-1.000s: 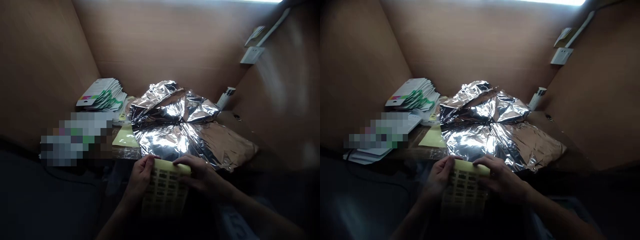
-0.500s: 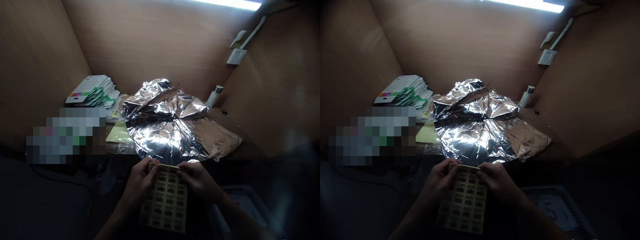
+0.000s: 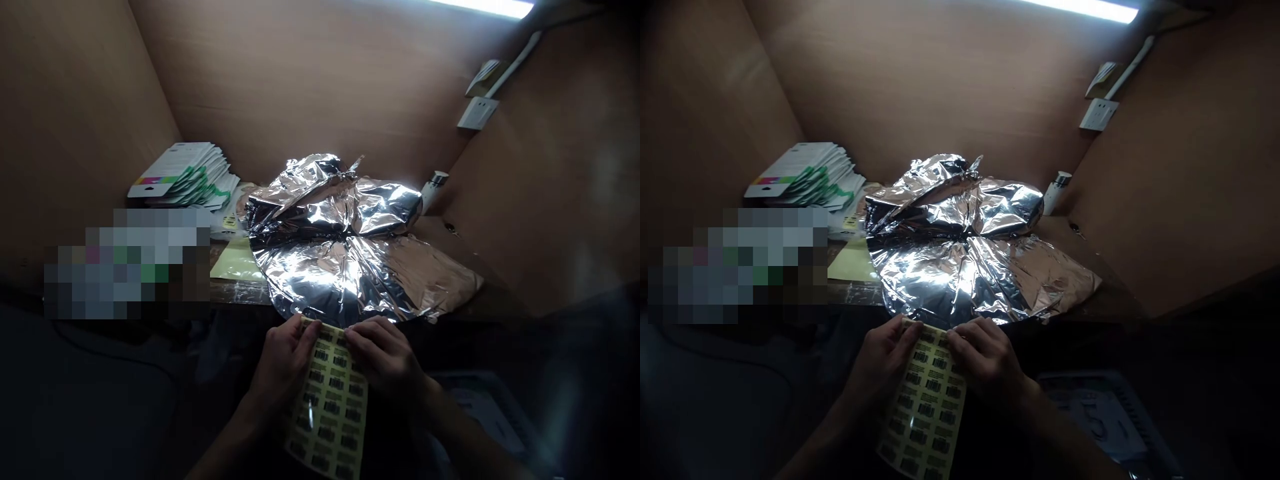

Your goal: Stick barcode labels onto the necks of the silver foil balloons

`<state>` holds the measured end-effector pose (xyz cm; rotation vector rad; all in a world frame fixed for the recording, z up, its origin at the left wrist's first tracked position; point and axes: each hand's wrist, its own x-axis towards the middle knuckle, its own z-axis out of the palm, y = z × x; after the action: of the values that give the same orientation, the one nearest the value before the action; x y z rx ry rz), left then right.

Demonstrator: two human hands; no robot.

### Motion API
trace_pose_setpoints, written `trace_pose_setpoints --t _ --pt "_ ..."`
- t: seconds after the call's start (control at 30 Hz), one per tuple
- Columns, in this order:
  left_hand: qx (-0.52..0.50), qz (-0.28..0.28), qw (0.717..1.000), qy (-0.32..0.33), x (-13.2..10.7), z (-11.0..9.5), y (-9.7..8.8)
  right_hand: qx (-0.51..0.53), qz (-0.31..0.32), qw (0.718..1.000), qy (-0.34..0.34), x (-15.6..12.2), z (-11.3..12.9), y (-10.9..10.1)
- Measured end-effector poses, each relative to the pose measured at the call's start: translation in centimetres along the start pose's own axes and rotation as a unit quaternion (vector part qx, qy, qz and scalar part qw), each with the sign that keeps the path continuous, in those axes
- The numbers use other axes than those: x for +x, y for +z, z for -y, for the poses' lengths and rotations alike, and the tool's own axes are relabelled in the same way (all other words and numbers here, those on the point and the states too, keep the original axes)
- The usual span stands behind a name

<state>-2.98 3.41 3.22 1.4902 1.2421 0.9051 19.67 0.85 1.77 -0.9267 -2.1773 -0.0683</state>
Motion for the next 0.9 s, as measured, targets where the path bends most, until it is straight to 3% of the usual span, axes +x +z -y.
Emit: trace_pose_setpoints --t 0.17,0.3,0.4,0.6,0.7,0.8,0.9 --pt "0.026 -0.007 0.999 0.019 0.0 0.5 0.1 0.011 -0.002 0.998 0.06 0.6 0.4 0.0" --pt "0.039 -0.009 0.999 0.035 -0.2 0.6 0.2 0.041 0.06 0.994 0.086 0.7 0.4 0.2" --pt "0.051 -0.013 0.997 0.05 -0.2 0.7 0.2 0.09 0.034 0.988 0.12 0.3 0.4 0.6" --pt "0.07 -0.017 0.996 0.058 -0.1 0.9 -0.1 0.025 0.0 1.0 0.005 -0.2 0.1 0.6" --pt "0.073 -0.015 0.996 0.05 -0.1 1.1 -0.1 0.026 0.003 1.0 -0.003 -0.2 0.4 0.7" --pt "0.073 -0.02 0.996 0.04 0.0 1.4 -0.1 0.058 -0.002 0.998 0.031 0.0 1.1 0.8" --pt "0.082 -0.007 0.996 0.026 0.0 2.0 -0.2 0.142 -0.055 0.979 0.135 0.7 1.0 -0.2"
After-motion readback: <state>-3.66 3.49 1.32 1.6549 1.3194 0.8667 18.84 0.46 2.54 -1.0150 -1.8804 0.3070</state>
